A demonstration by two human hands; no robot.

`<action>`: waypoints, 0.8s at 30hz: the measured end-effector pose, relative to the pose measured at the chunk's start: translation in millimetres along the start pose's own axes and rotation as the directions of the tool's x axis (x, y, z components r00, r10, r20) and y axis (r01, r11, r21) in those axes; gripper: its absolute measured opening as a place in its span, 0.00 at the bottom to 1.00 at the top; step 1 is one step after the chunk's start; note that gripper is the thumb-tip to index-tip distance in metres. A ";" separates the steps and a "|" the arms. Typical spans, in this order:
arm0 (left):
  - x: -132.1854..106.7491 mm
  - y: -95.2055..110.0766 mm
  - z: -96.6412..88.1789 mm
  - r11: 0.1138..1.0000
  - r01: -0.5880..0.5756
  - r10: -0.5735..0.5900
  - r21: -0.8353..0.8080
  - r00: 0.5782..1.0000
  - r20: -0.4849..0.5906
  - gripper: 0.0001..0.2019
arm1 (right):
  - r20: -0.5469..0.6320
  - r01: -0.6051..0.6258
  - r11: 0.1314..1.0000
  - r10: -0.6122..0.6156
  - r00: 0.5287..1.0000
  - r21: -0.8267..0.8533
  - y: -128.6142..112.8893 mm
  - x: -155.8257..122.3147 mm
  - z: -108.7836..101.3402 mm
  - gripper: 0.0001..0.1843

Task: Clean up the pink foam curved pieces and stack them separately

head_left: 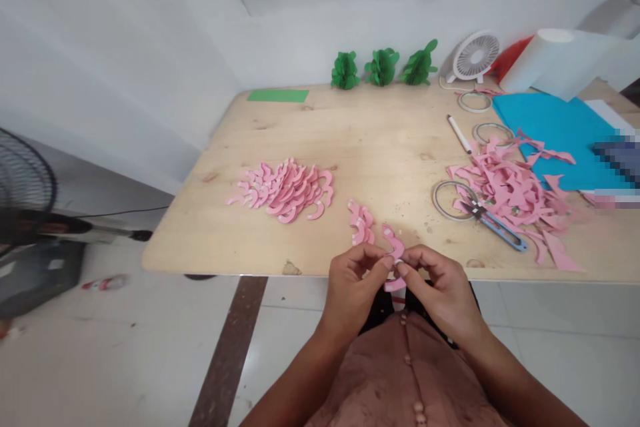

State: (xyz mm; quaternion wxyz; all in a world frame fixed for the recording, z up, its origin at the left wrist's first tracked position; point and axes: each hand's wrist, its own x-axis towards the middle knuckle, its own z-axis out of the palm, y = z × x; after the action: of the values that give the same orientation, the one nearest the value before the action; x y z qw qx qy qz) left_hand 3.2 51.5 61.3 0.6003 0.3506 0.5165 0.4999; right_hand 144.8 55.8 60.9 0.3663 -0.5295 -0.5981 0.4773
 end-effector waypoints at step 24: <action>0.6 -0.7 -3.2 0.996 0.012 -0.011 -0.087 1.000 0.010 0.04 | -0.171 0.263 0.942 -0.300 0.939 -0.209 -3.9 -3.2 -5.6 0.05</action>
State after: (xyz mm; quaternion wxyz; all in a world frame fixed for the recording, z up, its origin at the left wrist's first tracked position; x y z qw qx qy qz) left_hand 0.2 51.6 59.7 0.6202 0.3236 0.4936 0.5168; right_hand 149.6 53.7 66.4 0.4390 -0.5149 -0.6692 0.3070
